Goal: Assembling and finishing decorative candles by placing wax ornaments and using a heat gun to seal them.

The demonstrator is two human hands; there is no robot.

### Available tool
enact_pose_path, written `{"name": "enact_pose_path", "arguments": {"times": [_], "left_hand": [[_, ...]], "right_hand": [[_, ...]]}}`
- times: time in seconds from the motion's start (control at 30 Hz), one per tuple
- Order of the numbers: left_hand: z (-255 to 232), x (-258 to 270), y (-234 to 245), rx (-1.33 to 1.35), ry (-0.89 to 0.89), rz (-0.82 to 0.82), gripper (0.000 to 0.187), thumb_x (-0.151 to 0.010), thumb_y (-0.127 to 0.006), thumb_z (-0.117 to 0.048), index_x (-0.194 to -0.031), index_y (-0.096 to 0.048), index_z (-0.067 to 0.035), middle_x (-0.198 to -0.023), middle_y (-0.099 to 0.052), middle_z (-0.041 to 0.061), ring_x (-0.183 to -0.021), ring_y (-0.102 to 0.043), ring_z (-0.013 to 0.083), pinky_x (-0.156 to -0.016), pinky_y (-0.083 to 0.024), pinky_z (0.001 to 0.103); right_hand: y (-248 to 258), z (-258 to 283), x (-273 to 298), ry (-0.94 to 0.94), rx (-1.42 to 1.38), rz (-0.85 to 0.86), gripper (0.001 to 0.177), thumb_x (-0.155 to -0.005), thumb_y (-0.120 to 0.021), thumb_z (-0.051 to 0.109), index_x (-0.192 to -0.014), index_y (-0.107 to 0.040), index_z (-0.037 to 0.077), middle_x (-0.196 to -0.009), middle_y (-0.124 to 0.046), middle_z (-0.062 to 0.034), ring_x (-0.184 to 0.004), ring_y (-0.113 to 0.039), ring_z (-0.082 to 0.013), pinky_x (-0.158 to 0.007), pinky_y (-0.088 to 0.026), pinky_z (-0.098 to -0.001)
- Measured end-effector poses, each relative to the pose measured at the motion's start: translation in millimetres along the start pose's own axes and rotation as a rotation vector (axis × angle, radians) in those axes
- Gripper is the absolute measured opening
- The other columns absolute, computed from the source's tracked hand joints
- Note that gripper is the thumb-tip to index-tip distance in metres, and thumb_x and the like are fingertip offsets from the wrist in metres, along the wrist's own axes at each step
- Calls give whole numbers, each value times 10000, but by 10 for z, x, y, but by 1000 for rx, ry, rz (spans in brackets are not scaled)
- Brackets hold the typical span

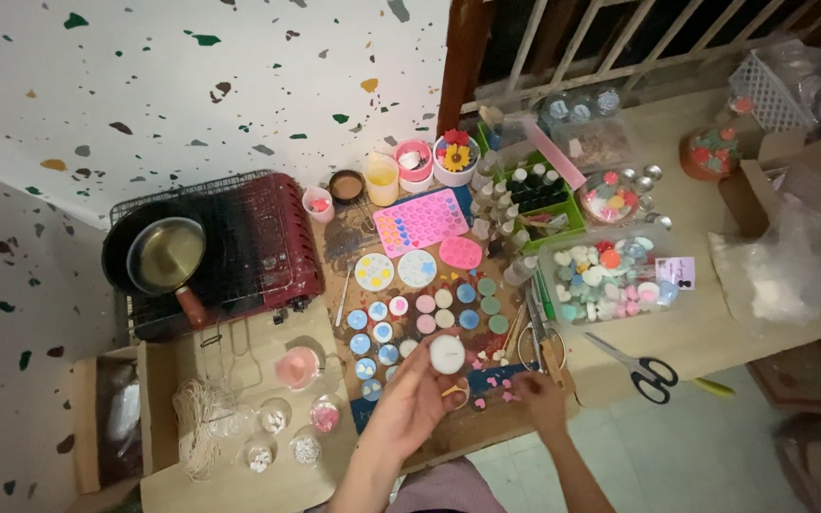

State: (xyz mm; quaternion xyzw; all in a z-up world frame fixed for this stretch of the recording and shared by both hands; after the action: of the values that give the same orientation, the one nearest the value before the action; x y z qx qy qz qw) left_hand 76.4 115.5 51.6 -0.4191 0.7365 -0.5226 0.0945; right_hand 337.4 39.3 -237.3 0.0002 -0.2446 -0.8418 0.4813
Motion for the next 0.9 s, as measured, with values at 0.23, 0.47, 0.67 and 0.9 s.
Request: {"name": "enact_pose_path", "arguments": {"times": [0.23,0.47,0.67,0.9], "left_hand": [[80,-46,112,-17,33,-51,593,-1028,-472,-449,-1456,-570,-50,-1186,-666,141,-914,-571,178,-766,-467,337],[184,-79,196,35,53,-56,595,-1044,-446,-488,-1380,-602,-23,-1112,-656,112,-944,-595,172,-772,-459,325],[162,-24,174,49,43,-34,588,-1047,-452,-463,-1413,-571,-19,-1155,-668,123,-958,-586,172,-763,-456,315],[161,-15,208,31,36,-56,595,-1031,-460,-470,-1406,-565,-21,-1177,-665,155,-999,-598,199,-779,-469,338]], "right_hand": [[102,-259,-20,-412,-1222,249,303,-848,-430,-18,-1099,-599,-11,-939,-611,-113,-748,-526,-189,-755,-492,-386],[-116,200,-22,92,434,123,238,-796,-795,289,-946,-791,104,-782,-745,-26,-691,-680,-167,-685,-541,-307],[-385,537,23,285,839,71,426,-706,-814,488,-1014,-724,208,-747,-734,33,-662,-680,-219,-616,-501,-382],[-673,174,-178,223,832,271,353,-987,-565,376,-1226,-620,122,-856,-735,-23,-645,-686,-218,-588,-510,-357]]}}
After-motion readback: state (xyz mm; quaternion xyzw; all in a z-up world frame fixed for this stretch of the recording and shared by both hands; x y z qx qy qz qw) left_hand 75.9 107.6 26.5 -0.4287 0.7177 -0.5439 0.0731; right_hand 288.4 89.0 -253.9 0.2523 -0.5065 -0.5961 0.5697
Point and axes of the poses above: each hand's wrist, its own x-axis away from the middle knuckle, its own y-axis out of the back of the hand, z = x × y, the point moved 8 cm from there along -x, towards the middle knuckle
